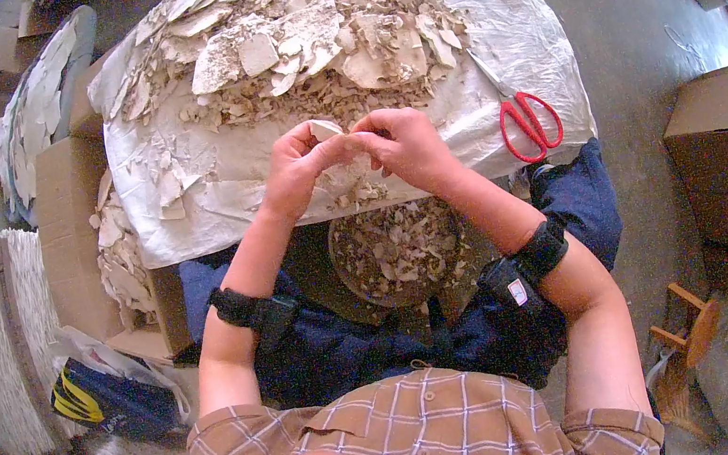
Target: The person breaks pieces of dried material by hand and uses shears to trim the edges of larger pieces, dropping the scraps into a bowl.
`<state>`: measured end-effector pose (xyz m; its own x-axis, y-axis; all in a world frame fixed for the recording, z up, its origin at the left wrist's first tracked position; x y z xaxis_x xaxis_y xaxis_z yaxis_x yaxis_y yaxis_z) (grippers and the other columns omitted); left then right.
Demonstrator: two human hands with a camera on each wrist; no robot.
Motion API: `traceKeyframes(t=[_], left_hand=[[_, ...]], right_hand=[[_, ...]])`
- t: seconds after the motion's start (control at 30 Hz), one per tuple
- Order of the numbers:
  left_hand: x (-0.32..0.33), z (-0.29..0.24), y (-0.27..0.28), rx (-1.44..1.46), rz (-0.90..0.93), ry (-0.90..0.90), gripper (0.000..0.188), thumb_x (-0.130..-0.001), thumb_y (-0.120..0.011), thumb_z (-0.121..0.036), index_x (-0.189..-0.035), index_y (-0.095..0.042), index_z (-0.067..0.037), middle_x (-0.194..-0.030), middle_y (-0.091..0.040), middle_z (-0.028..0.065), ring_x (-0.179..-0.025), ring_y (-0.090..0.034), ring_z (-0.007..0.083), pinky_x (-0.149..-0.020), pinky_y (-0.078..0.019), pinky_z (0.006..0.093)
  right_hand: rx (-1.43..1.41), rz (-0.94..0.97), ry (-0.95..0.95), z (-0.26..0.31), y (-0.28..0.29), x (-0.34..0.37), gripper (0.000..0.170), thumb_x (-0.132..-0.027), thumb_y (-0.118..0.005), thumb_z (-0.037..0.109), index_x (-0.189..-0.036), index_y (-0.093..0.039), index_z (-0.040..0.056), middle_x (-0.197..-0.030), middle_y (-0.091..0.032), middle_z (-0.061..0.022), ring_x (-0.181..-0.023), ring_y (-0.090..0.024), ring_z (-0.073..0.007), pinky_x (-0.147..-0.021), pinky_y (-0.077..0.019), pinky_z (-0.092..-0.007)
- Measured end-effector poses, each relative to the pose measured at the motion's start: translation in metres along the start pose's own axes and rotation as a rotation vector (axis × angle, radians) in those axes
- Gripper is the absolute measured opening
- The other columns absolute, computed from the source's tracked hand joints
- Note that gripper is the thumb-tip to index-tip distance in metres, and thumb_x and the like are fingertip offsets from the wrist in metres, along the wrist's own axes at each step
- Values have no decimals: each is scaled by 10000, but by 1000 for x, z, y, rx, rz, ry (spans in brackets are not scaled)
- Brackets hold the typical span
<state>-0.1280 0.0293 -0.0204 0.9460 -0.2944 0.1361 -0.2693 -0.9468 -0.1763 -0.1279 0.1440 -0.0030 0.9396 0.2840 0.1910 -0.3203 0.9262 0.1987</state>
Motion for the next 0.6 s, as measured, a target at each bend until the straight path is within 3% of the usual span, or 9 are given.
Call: traceKeyframes(t=[0.23,0.47,0.57,0.6], left_hand=[[8,12,-9,377,144,132,131,-840,-543,-97,-919,-551,6,-862,-602,70,-769,-591,133,-701,-500,266],[8,14,-10,581,180,158,149,-862,-513,-141,-936,-547,-16,-846,-593,58,-770,-586,142,-746,-494,322],[13,5,-3,655,138,144,122,-858,-514,-129,-910,-548,-24,-803,-580,47,-724,-573,126,-756,-487,325],[14,0,18,677,30,83,110,-851,-519,-125,-886,-551,-25,-790,-581,50,-719,-576,135,-750,-486,321]], right_hand=[[-365,233,-199,-11,-20,6,191,-824,-570,180,-879,-598,0,-661,-568,-18,-546,-535,-68,-485,-463,-205],[-833,245,-290,-17,-35,3,163,-854,-528,182,-884,-568,27,-715,-568,-12,-558,-519,-66,-489,-457,-199],[-585,188,-292,-21,-26,1,175,-845,-540,192,-882,-564,23,-713,-563,-12,-547,-513,-71,-479,-447,-200],[-448,168,-286,-21,-23,2,178,-833,-551,188,-853,-572,13,-675,-553,-9,-522,-510,-69,-459,-434,-205]])
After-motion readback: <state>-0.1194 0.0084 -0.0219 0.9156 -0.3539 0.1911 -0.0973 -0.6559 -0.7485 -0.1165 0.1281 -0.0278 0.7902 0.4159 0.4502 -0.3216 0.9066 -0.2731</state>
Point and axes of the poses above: each hand's wrist, its own x-axis away from the middle knuckle, its own y-axis out of the back of the hand, z = x × y, the point moved 10 cm from there along -x, towards the middle knuckle
